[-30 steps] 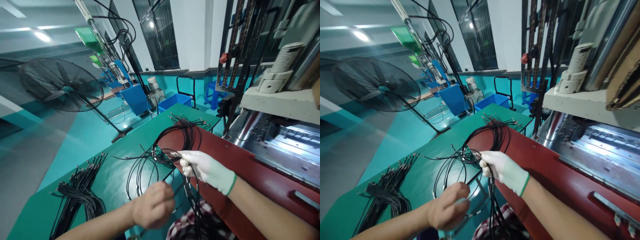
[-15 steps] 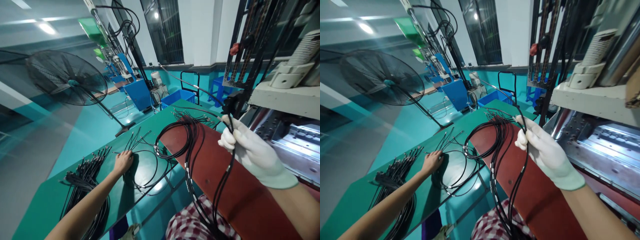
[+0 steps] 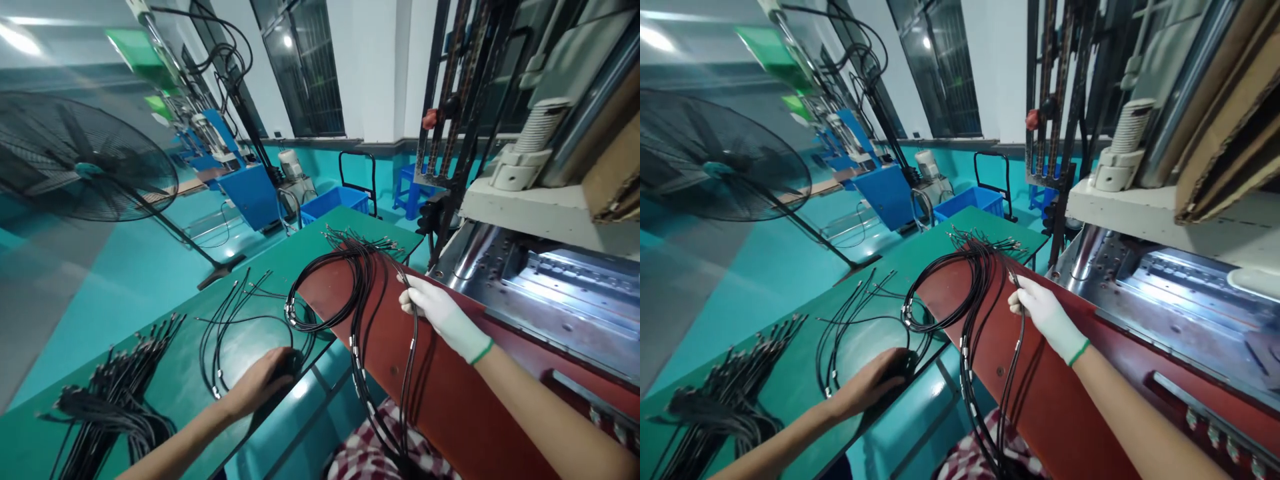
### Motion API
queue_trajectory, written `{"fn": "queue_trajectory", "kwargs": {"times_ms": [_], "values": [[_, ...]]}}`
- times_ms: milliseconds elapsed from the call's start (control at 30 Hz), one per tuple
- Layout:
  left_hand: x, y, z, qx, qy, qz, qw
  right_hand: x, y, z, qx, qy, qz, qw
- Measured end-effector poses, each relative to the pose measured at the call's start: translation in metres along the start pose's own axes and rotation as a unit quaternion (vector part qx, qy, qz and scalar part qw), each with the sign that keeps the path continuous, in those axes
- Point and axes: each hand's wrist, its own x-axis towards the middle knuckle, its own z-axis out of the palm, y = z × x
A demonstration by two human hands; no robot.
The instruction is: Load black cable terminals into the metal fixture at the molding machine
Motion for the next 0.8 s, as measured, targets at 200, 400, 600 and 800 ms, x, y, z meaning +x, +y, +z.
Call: {"fn": "queue_trajectory", "kwargs": {"times_ms": [200,400,600,800], "values": [[0.035,0.010,-0.075,-0.098,0.048,-0.072,0.991,0.002,0.019,0.013,-0.141,-0.022,-0.021,0.989],[0.044,0.118,-0.047,-0.329,-0.179,-0.091,0.923,-0.007,0.019,0.021,-0.229,-0.036,0.000,0.973],[0.043,0.158,0.016,-0.571,-0.179,-0.103,0.795,-0.017,0.017,0.022,-0.162,0.002,0.043,0.986],[0.044,0.188,-0.009,-0.504,-0.186,0.030,0.843,-0.003,0.010,0.043,0.094,-0.009,0.182,0.979]]}}
